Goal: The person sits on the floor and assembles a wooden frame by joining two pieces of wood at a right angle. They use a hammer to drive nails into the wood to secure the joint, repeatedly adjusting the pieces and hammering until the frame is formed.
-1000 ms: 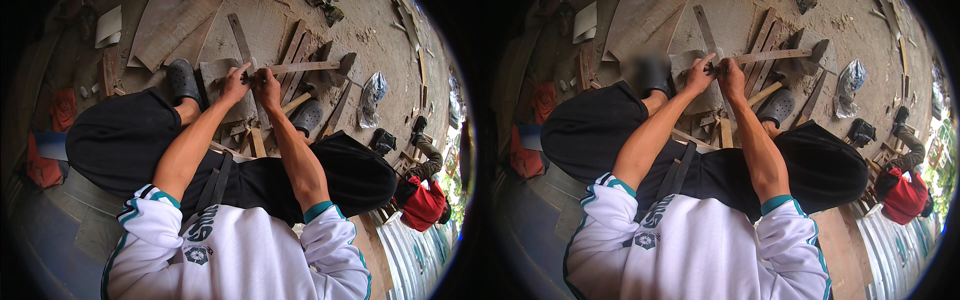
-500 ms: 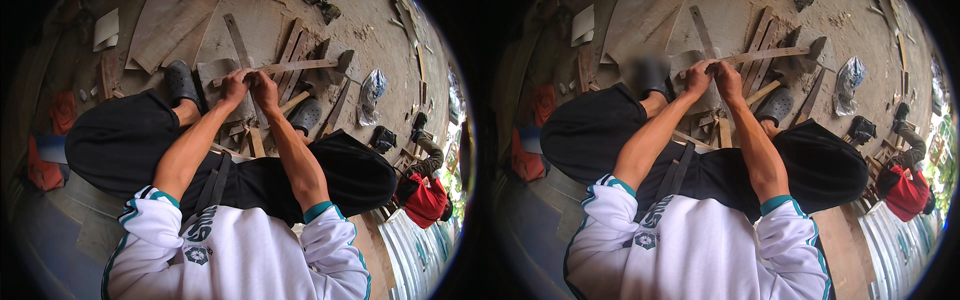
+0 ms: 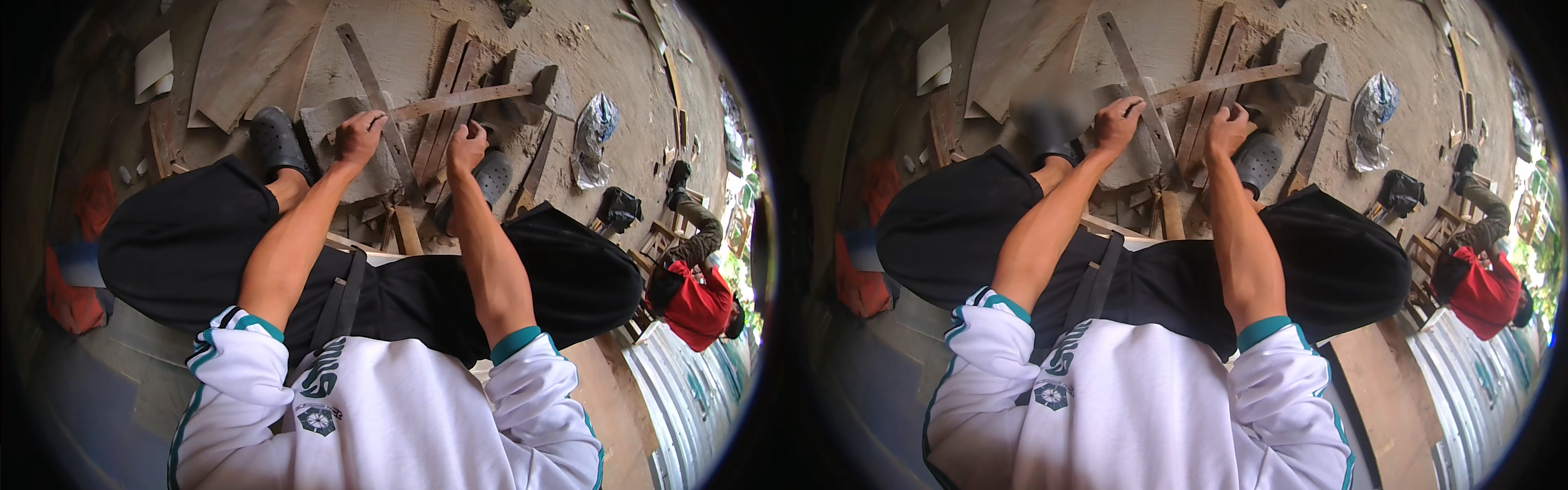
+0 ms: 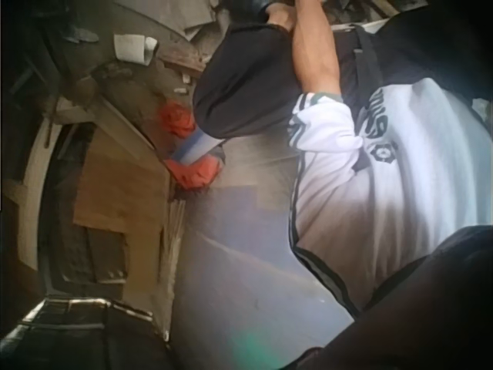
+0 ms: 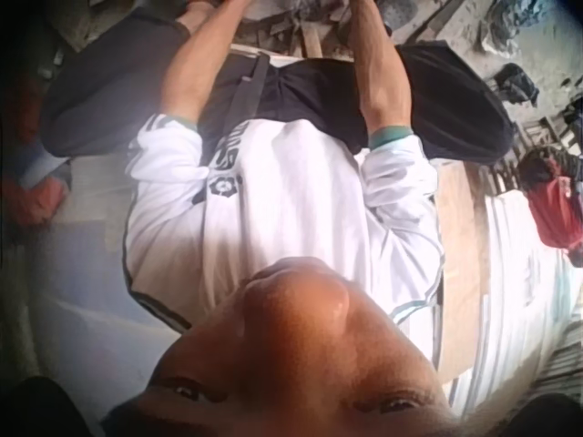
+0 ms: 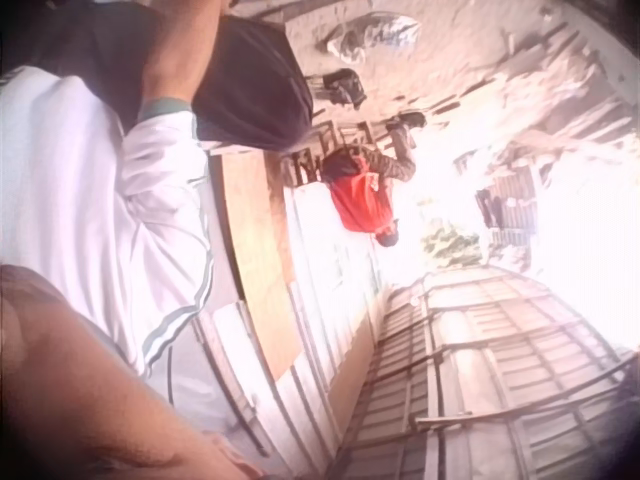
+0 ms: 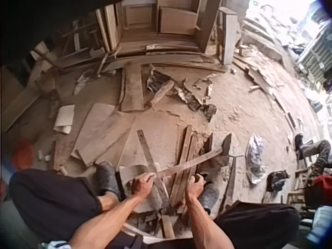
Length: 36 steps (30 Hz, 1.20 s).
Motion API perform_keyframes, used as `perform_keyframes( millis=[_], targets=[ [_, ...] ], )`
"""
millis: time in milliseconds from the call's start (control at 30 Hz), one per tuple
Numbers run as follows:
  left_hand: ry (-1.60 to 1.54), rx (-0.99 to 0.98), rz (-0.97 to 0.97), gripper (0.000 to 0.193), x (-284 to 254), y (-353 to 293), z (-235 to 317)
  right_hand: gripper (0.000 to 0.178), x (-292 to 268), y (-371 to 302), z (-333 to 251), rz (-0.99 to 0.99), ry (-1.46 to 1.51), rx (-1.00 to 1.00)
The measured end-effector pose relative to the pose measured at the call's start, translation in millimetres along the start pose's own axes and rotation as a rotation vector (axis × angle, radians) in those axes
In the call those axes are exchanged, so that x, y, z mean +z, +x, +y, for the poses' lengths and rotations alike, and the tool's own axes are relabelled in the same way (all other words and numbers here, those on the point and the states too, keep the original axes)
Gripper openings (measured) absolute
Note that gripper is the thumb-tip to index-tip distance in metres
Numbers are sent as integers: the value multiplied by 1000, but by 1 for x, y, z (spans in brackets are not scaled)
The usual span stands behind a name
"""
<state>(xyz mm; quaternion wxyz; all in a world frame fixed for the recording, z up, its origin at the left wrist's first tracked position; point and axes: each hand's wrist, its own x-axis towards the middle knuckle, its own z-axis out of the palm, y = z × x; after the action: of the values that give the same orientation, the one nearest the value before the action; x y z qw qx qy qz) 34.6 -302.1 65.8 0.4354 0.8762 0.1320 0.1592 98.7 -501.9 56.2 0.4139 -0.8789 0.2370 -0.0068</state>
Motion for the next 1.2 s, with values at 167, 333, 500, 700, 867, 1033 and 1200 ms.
perform_keyframes(
  millis=[167,333,500,700,867,1033,1200],
  targets=[
    [-12,3,-42,13,0,3,-4,50,-23,28,48,-189,-405,458],
    [31,-12,-88,17,-4,4,-2,67,-26,22,55,-323,-537,390],
    [37,9,-98,16,-3,3,-14,73,-25,21,65,-367,-463,331],
    [5,81,-160,17,15,9,3,33,-22,94,155,-34,32,608],
    [93,100,-90,18,-7,3,-20,23,-29,63,75,-176,162,643],
    [66,-27,-62,24,4,5,-21,29,-45,35,51,-113,284,482],
    [40,-147,-105,30,3,9,-18,39,-51,-15,36,-279,228,303]
  ],
)
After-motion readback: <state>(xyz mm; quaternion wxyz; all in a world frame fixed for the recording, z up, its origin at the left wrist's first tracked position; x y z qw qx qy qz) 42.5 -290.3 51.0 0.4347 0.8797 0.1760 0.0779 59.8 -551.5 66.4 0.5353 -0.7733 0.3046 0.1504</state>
